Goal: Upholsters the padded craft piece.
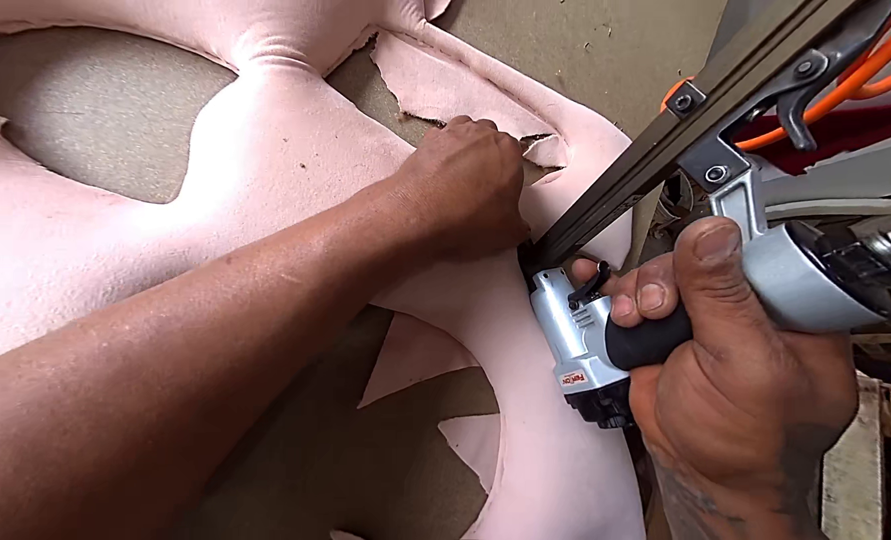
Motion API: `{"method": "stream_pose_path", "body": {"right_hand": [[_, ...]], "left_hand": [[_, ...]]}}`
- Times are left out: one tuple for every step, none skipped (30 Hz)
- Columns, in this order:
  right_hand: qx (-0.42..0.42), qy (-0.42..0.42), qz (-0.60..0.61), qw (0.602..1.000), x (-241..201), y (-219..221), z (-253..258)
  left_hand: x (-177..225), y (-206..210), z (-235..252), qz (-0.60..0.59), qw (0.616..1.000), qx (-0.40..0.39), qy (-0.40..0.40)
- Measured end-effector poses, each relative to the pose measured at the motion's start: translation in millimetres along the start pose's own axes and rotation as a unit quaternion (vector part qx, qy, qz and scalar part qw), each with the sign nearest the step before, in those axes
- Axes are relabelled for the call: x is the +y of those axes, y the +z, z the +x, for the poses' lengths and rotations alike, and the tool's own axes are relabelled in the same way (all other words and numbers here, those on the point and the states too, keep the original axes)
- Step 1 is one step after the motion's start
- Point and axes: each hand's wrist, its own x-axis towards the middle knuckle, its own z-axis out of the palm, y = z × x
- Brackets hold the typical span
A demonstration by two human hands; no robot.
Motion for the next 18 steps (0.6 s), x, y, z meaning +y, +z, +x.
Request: {"method": "stream_pose_path", "body": {"right_hand": [[-0.010, 0.012, 0.006, 1.000, -1.4, -5.2, 2.4], [-0.021, 0.024, 0.012, 0.999, -3.7, -11.6, 4.1], [-0.030, 0.033, 0.016, 0.999, -6.4, -19.8, 4.4], [-0.035, 0.040, 0.019, 0.998, -8.7, -29.8, 3.2], [-0.046, 0.047, 0.019, 0.998, -10.1, -42.0, 0.7], [-0.061, 0.057, 0.022, 0.996, -10.2, -56.2, -3.2], [-0.081, 0.067, 0.030, 0.994, -9.8, -71.7, -7.5], [-0.102, 0.080, 0.046, 0.991, -9.7, -86.9, -11.0], [-0.120, 0.095, 0.065, 0.986, -9.8, -101.3, -13.8], [-0.137, 0.106, 0.086, 0.981, -9.1, -115.3, -15.9], [-0.159, 0.113, 0.101, 0.976, -7.6, -129.2, -17.1], [-0.180, 0.118, 0.115, 0.970, -6.3, -142.1, -17.0], [-0.197, 0.121, 0.118, 0.966, -5.2, -153.5, -15.9], [-0.207, 0.120, 0.118, 0.964, -3.9, -164.1, -13.8], [-0.213, 0.120, 0.117, 0.963, -2.2, -174.4, -10.9], [-0.220, 0.119, 0.116, 0.961, 0.9, -185.3, -6.3], [-0.230, 0.117, 0.116, 0.959, 5.4, -196.4, 0.9], [-0.239, 0.115, 0.117, 0.957, 10.4, -207.3, 10.0]], "left_hand": [[-0.5, 1.4, -0.7, -0.002, 1.000, 0.004, 0.002], [-1.0, 1.2, -0.7, -0.002, 1.000, 0.008, 0.007], [-1.3, 0.9, -1.2, -0.002, 1.000, 0.007, 0.010], [-1.6, 0.1, -1.0, 0.001, 1.000, 0.006, 0.014], [-1.9, -0.5, -1.2, 0.003, 1.000, 0.006, 0.016], [-2.7, -1.0, -1.3, 0.002, 1.000, 0.008, 0.016], [-3.3, 0.0, -2.1, -0.002, 1.000, 0.010, 0.016], [-3.5, 0.1, -2.1, -0.008, 1.000, 0.012, 0.016], [-3.7, -0.8, -1.8, -0.013, 1.000, 0.011, 0.015], [-3.9, -1.1, -2.2, -0.020, 1.000, 0.012, 0.014], [-4.6, -0.8, -2.6, -0.026, 0.999, 0.018, 0.014], [-5.6, 0.6, -3.3, -0.029, 0.999, 0.027, 0.013], [-6.1, 2.8, -3.6, -0.028, 0.999, 0.038, 0.012], [-5.8, 6.2, -3.3, -0.018, 0.999, 0.050, 0.011], [-4.6, 9.8, -3.0, -0.001, 0.998, 0.060, 0.010], [-2.6, 13.0, -2.9, 0.019, 0.998, 0.065, 0.007], [-0.7, 14.3, -2.4, 0.035, 0.997, 0.066, 0.001], [1.1, 14.5, -1.8, 0.047, 0.997, 0.065, -0.008]]}}
